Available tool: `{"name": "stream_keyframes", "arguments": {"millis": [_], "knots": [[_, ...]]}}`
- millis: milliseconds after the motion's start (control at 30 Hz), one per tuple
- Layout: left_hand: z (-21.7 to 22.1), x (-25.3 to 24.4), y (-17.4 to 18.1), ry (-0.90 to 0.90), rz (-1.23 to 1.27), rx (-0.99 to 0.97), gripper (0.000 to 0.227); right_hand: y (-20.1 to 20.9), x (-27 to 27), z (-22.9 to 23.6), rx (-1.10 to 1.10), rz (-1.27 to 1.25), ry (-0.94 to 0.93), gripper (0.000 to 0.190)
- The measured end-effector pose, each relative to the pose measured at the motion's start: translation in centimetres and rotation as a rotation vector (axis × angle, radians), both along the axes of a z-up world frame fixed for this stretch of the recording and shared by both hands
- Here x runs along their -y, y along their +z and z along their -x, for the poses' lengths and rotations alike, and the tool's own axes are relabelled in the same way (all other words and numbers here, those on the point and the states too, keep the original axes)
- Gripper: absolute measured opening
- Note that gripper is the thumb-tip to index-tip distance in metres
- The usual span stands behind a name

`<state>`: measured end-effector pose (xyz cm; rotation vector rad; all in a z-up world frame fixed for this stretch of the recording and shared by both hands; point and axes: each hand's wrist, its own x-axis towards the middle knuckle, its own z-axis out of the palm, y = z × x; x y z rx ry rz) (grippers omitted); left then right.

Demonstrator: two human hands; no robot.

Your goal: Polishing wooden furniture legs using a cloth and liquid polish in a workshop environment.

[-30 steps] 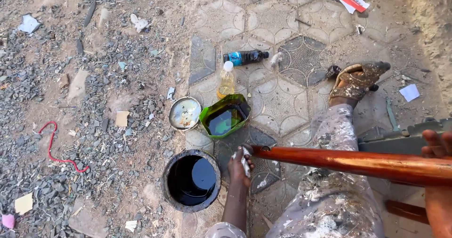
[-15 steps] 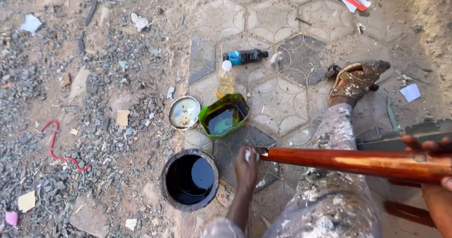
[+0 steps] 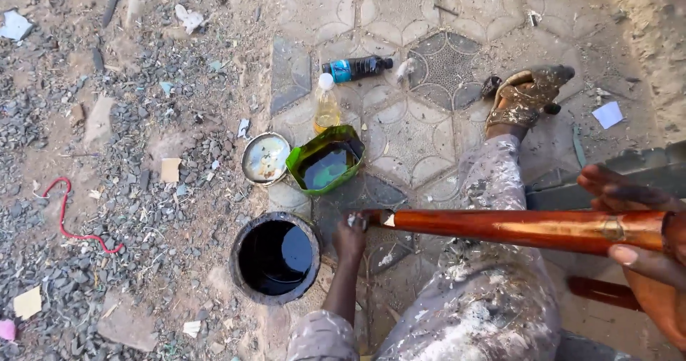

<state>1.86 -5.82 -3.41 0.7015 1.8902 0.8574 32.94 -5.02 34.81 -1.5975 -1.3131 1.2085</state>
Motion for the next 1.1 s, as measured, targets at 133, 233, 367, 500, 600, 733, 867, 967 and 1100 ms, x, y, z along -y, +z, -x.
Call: {"name": "stream_keyframes", "arguments": {"millis": [133, 233, 367, 500, 600, 733, 867, 967, 1100], "knots": [[0.3, -1.7, 1.4, -0.018, -0.031, -0.048, 0.036, 0.4, 0.7, 1.0, 0.076, -0.041, -0.081, 0.062], [-0.1, -0.1, 8.8, -0.159, -0.184, 0.009, 0.015, -3.0, 0.6, -2.1, 0.087, -0.092, -0.144, 0.032], [0.9, -1.1, 4.9, -0.098, 0.073, 0.040, 0.031, -2.2, 0.8, -1.3, 0.103, 0.034, -0.238, 0.037], [1.9, -4.6, 4.0, -0.244, 0.157, -0.186, 0.035, -6.4, -0.1, -7.2, 0.297, -0.239, 0.024, 0.027], [2.6, -6.7, 2.9, -0.407, 0.099, -0.193, 0.040, -8.3, -1.2, -11.4, 0.520, -0.281, 0.189, 0.058], [2.8, -6.7, -1.4, -0.461, 0.202, -0.258, 0.041, -6.5, -1.5, -9.5, 0.523, -0.188, 0.130, 0.082], [2.2, -5.6, -3.0, -0.367, 0.233, -0.291, 0.040, -4.8, -1.9, -8.4, 0.868, -0.280, 0.390, 0.029], [1.9, -4.2, 3.7, -0.316, 0.162, -0.181, 0.042, -2.8, -1.2, -4.7, 0.526, -0.155, 0.105, 0.060], [2.3, -3.0, 2.2, -0.266, 0.030, -0.168, 0.037, -2.0, -0.7, -2.9, 0.465, -0.087, 0.043, 0.073]]}}
